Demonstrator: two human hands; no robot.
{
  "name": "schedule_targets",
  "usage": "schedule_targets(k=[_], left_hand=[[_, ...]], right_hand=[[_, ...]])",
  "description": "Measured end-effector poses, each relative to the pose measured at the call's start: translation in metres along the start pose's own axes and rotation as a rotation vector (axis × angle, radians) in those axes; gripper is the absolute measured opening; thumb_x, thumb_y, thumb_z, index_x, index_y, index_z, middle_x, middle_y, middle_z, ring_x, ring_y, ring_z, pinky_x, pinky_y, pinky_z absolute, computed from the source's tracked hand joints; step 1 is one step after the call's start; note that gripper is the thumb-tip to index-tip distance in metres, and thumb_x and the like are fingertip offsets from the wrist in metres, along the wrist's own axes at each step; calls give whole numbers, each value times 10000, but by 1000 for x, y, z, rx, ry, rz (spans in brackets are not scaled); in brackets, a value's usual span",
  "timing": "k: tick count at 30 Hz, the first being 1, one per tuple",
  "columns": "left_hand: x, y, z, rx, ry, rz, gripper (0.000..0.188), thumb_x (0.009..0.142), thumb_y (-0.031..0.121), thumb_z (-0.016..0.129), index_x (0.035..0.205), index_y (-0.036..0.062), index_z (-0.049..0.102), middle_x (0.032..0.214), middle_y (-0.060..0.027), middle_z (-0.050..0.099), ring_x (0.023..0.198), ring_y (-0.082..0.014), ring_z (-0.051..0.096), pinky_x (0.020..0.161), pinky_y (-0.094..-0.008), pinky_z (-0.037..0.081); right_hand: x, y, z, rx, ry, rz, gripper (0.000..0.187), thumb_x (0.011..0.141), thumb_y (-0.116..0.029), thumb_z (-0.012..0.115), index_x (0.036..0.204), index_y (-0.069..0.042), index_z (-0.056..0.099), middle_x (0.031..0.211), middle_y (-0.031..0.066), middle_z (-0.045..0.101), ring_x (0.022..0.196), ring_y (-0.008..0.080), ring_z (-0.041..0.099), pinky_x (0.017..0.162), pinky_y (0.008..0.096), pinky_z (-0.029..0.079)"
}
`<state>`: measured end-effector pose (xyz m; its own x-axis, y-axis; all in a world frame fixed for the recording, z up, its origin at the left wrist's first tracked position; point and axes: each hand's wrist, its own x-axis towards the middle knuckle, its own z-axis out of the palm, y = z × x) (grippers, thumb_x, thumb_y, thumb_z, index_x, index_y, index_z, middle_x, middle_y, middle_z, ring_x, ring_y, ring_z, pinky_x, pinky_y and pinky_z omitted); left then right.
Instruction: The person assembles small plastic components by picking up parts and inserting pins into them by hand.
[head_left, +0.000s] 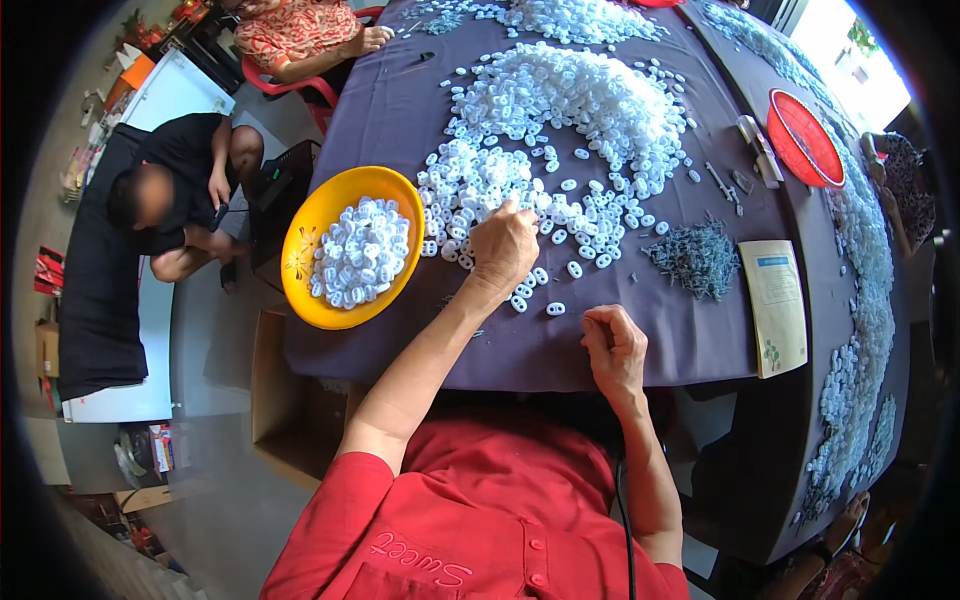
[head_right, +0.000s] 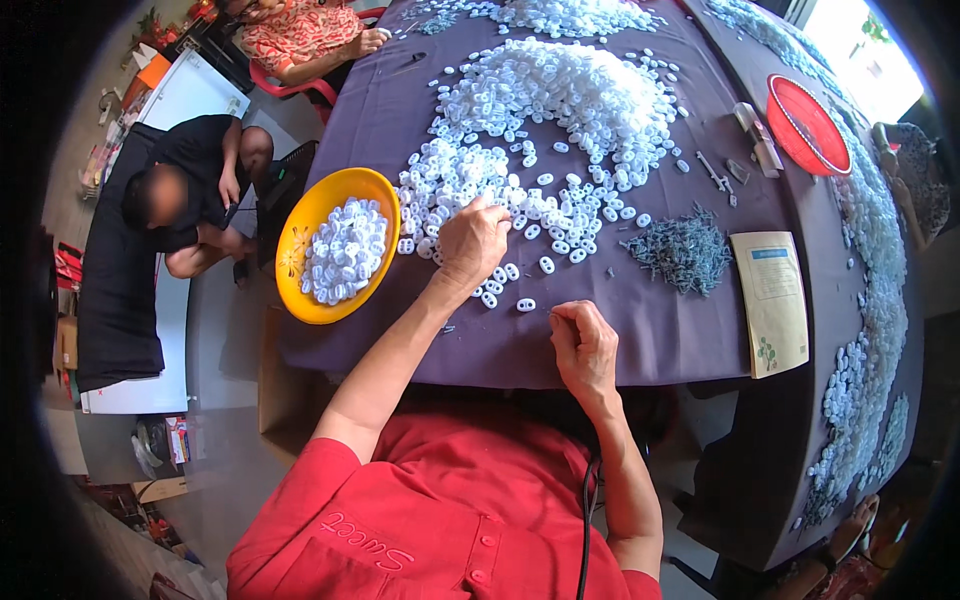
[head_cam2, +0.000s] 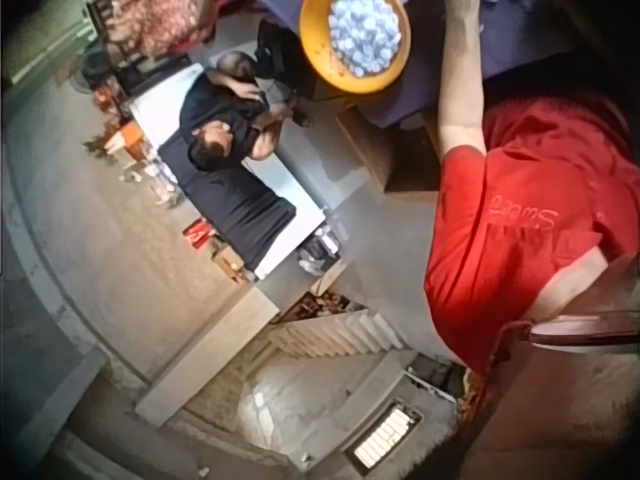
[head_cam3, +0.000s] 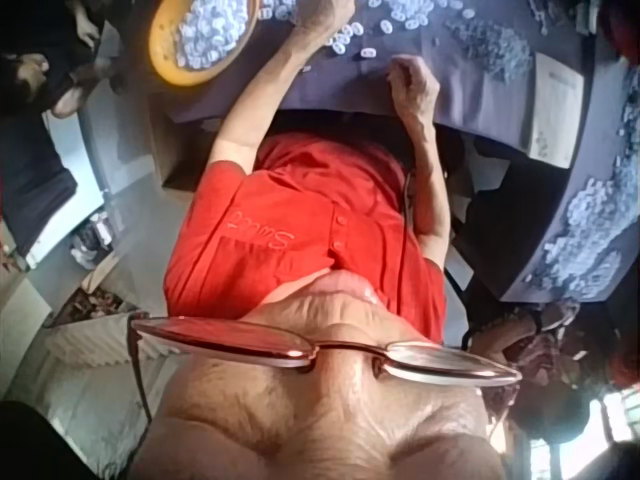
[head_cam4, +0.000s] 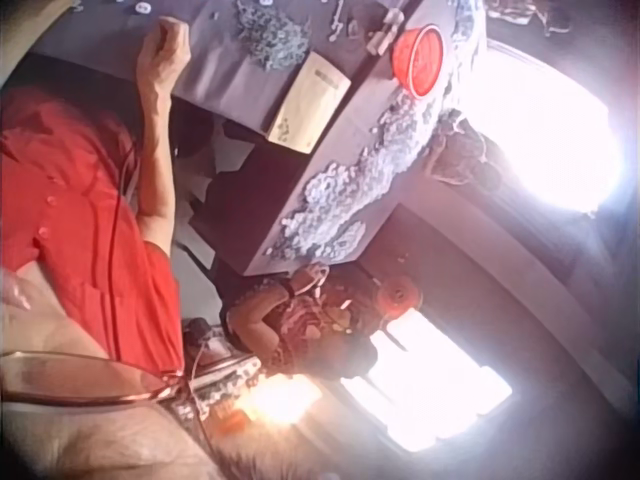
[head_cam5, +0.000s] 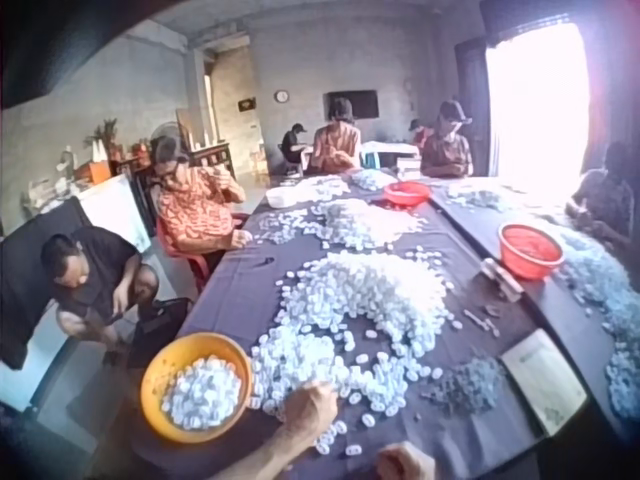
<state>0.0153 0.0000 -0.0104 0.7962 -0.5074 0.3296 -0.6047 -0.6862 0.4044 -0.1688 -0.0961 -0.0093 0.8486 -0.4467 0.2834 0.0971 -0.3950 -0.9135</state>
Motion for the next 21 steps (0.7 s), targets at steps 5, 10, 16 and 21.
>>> schedule_targets(k=[5,10,16,21], left_hand=[[-1,1,-7,-14,-22,80,55,726,130,621,703,87,648,823,-128,584,728,-303,614,624,-391,492],[-4,4,-12,52,-125,16,83,721,176,649,745,98,664,841,-107,616,766,-285,615,660,-387,489],[3,9,-8,6,-91,-43,126,723,205,649,774,91,669,827,-97,634,762,-277,621,657,-383,487],[2,11,0,-13,-78,-9,118,735,198,633,765,86,654,802,-98,644,745,-276,627,646,-391,486]], right_hand=[[0,-1,0,-12,3,-15,66,773,54,566,812,7,542,716,89,560,544,151,559,515,250,435],[0,2,1,-21,-8,-32,46,801,42,548,836,12,551,713,46,548,562,86,541,517,207,426],[-1,1,1,-46,-1,-38,49,796,40,554,834,8,556,712,54,556,558,90,544,519,213,431],[-1,0,1,-35,-5,-35,53,791,41,557,833,9,556,716,55,559,560,93,546,525,215,434]])
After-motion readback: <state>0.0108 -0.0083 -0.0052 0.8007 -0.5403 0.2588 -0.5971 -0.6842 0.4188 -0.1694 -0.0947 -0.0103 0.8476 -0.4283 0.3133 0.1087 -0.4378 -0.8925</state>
